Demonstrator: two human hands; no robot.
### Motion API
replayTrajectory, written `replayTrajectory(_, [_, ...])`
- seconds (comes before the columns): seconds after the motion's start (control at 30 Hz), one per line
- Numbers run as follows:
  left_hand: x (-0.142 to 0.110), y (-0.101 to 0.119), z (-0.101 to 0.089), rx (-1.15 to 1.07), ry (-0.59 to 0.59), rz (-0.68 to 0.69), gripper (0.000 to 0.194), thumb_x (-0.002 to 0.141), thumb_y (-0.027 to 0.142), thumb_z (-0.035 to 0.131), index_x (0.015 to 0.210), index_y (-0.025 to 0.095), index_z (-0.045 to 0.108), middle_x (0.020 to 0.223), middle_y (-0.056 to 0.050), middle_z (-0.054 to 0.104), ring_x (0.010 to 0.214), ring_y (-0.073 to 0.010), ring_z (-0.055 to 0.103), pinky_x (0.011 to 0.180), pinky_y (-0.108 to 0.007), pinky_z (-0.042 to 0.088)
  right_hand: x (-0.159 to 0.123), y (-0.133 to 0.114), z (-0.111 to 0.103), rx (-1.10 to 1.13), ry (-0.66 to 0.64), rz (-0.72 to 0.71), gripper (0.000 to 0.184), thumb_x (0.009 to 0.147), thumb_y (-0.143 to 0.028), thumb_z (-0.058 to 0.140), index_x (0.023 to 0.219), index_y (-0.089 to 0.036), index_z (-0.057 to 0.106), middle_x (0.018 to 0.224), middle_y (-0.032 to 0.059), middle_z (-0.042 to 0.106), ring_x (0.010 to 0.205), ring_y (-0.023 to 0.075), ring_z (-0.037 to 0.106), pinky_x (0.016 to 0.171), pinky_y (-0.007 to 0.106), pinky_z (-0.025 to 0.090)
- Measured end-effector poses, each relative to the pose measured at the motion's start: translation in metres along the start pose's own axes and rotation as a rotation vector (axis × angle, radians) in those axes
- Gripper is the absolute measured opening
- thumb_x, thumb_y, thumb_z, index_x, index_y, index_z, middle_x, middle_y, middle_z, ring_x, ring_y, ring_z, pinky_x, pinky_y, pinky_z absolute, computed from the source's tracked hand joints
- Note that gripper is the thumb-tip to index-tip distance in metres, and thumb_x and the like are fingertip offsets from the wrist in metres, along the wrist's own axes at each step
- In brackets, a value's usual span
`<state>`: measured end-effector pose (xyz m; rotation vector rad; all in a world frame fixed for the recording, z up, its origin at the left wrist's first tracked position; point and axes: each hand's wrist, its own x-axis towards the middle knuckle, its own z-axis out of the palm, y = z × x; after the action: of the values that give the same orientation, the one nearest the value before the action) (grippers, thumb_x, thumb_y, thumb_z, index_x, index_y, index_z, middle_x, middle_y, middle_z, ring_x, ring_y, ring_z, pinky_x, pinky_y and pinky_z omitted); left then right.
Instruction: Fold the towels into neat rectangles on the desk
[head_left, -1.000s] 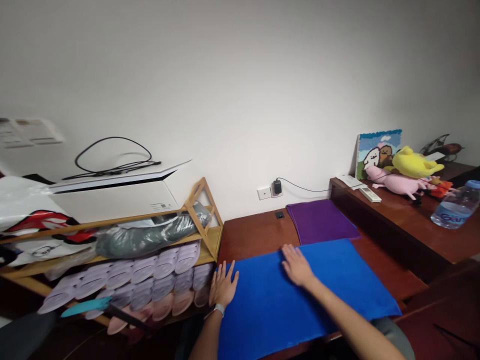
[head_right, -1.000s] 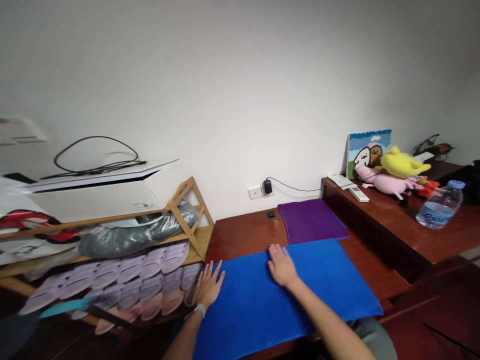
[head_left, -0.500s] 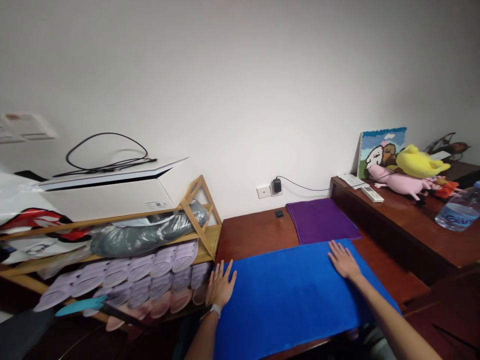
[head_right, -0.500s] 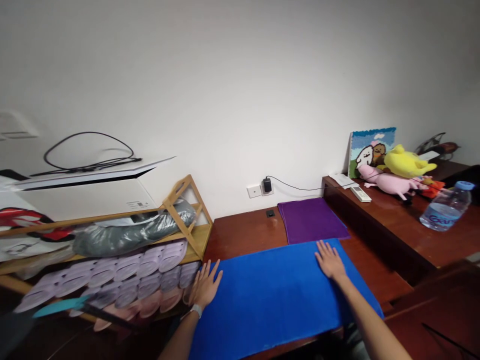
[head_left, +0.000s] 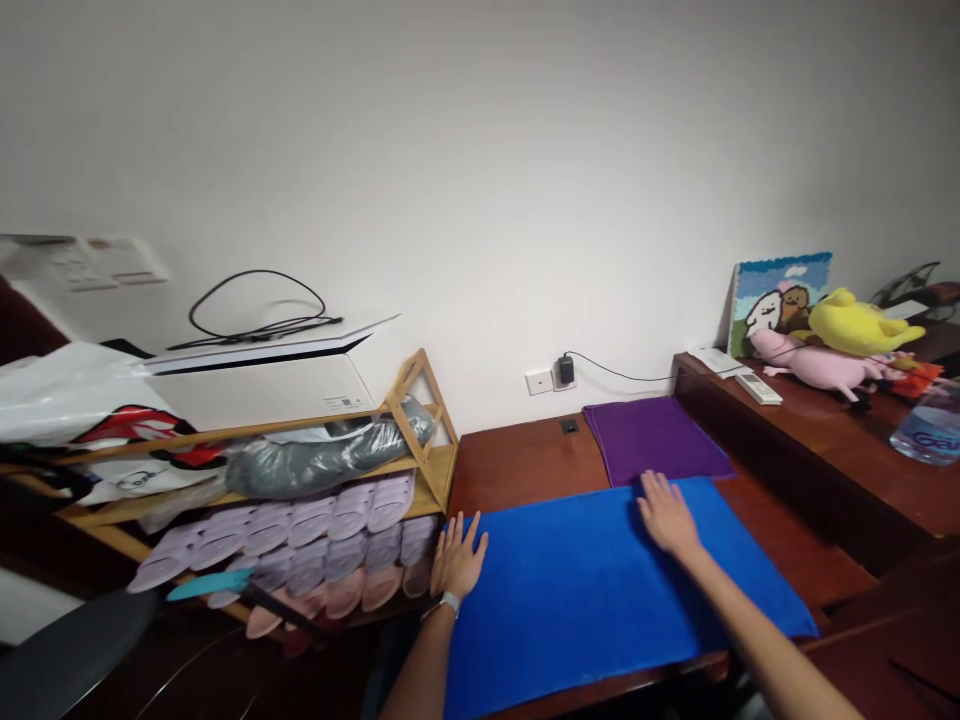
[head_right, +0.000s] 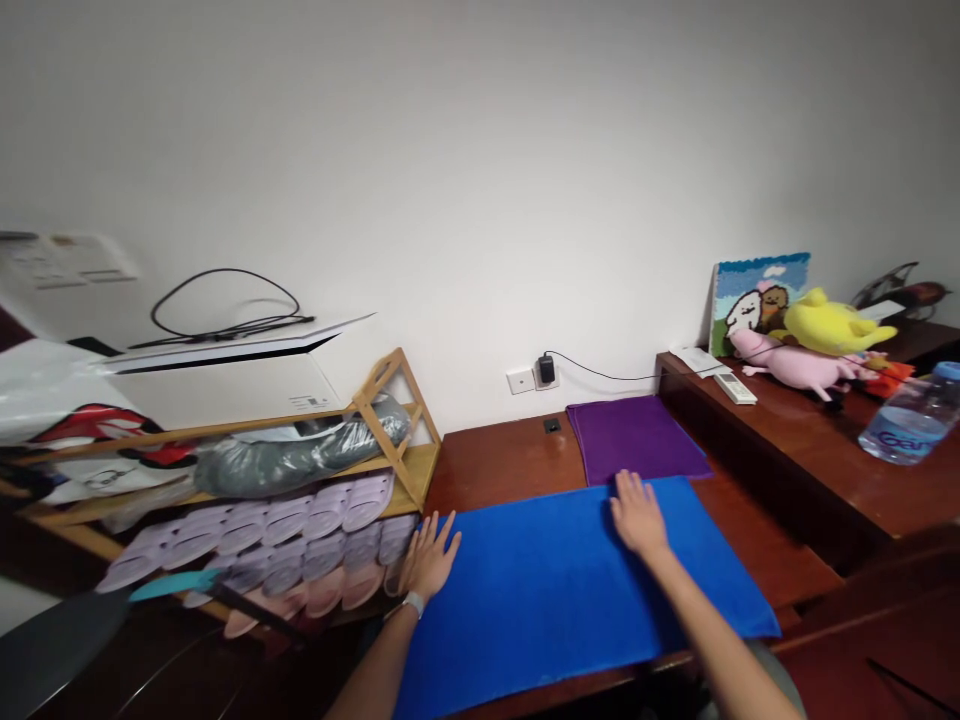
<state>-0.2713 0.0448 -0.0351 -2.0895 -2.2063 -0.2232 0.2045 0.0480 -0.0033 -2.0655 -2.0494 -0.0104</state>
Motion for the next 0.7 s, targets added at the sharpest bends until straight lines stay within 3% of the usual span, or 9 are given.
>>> replayTrajectory(0.1, [0.002,-0.002,0.004,-0.007,0.001,0.012,0.061,0.106,0.052,0.037,0.162,0.028,0.04,0.169,-0.009,0.037,0.158,-0.0307,0.031,0.127,-0.052,0.026,-0.013,-0.112,0.006,0.178,-0.021,-0.226,0.068,0.107,-0.045,0.023,0.165,-0.012,0.03,0.171,0.0108,0.03,0.16,0.0281,0.022,0.131,0.049,0.016])
replayTrajectory(0.17, [0.004,-0.004,0.007,0.007,0.009,0.006,0.062,0.106,0.051,0.037,0.162,0.027,0.039,0.17,-0.011,0.036,0.158,-0.0308,0.03,0.127,-0.051,0.025,-0.021,-0.168,0.019,0.279,-0.081,-0.38,0.068,0.107,-0.05,0.025,0.166,-0.016,0.03,0.171,0.008,0.031,0.16,0.0255,0.024,0.131,0.047,0.016])
replayTrajectory(0.23, [0.006,-0.005,0.011,0.024,0.019,-0.004,0.063,0.106,0.051,0.037,0.163,0.025,0.038,0.171,-0.012,0.034,0.158,-0.031,0.03,0.128,-0.05,0.024,-0.025,-0.193,0.032,0.329,-0.144,-0.446,0.067,0.108,-0.053,0.024,0.166,-0.02,0.03,0.17,0.0064,0.031,0.16,0.0237,0.023,0.131,0.047,0.016])
replayTrajectory(0.27, [0.007,-0.005,0.013,0.027,0.021,-0.006,0.063,0.106,0.051,0.037,0.163,0.025,0.038,0.171,-0.012,0.033,0.158,-0.031,0.029,0.128,-0.05,0.023,-0.025,-0.193,0.036,0.331,-0.17,-0.444,0.067,0.108,-0.053,0.023,0.166,-0.021,0.03,0.171,0.0061,0.03,0.16,0.0234,0.022,0.131,0.048,0.015])
replayTrajectory(0.3, [0.007,-0.005,0.013,0.024,0.019,-0.003,0.063,0.105,0.051,0.038,0.163,0.026,0.037,0.171,-0.012,0.033,0.158,-0.0309,0.029,0.128,-0.05,0.023,-0.023,-0.184,0.038,0.315,-0.188,-0.416,0.067,0.108,-0.053,0.023,0.166,-0.021,0.029,0.171,0.0062,0.028,0.161,0.0236,0.021,0.131,0.049,0.014])
replayTrajectory(0.37, [0.007,-0.005,0.014,0.008,0.012,0.004,0.063,0.105,0.051,0.039,0.163,0.027,0.037,0.171,-0.01,0.033,0.159,-0.0303,0.028,0.128,-0.05,0.023,-0.016,-0.144,0.037,0.248,-0.208,-0.315,0.066,0.107,-0.051,0.023,0.166,-0.021,0.028,0.172,0.0065,0.026,0.161,0.0248,0.019,0.131,0.052,0.012])
replayTrajectory(0.6, [0.006,-0.004,0.013,-0.024,0.021,-0.006,0.062,0.105,0.05,0.039,0.163,0.026,0.039,0.171,-0.011,0.034,0.158,-0.0309,0.029,0.129,-0.051,0.022,0.0,0.09,0.014,-0.064,-0.238,0.222,0.067,0.105,-0.045,0.019,0.168,-0.019,0.023,0.174,0.005,0.022,0.161,0.027,0.018,0.13,0.053,0.016])
replayTrajectory(0.7, [0.005,-0.003,0.012,-0.017,0.01,0.001,0.062,0.105,0.051,0.039,0.163,0.027,0.038,0.171,-0.011,0.033,0.158,-0.0314,0.029,0.128,-0.05,0.023,-0.004,0.149,0.009,-0.081,-0.261,0.279,0.069,0.105,-0.046,0.015,0.168,-0.019,0.018,0.175,0.0035,0.019,0.161,0.0236,0.016,0.13,0.05,0.015])
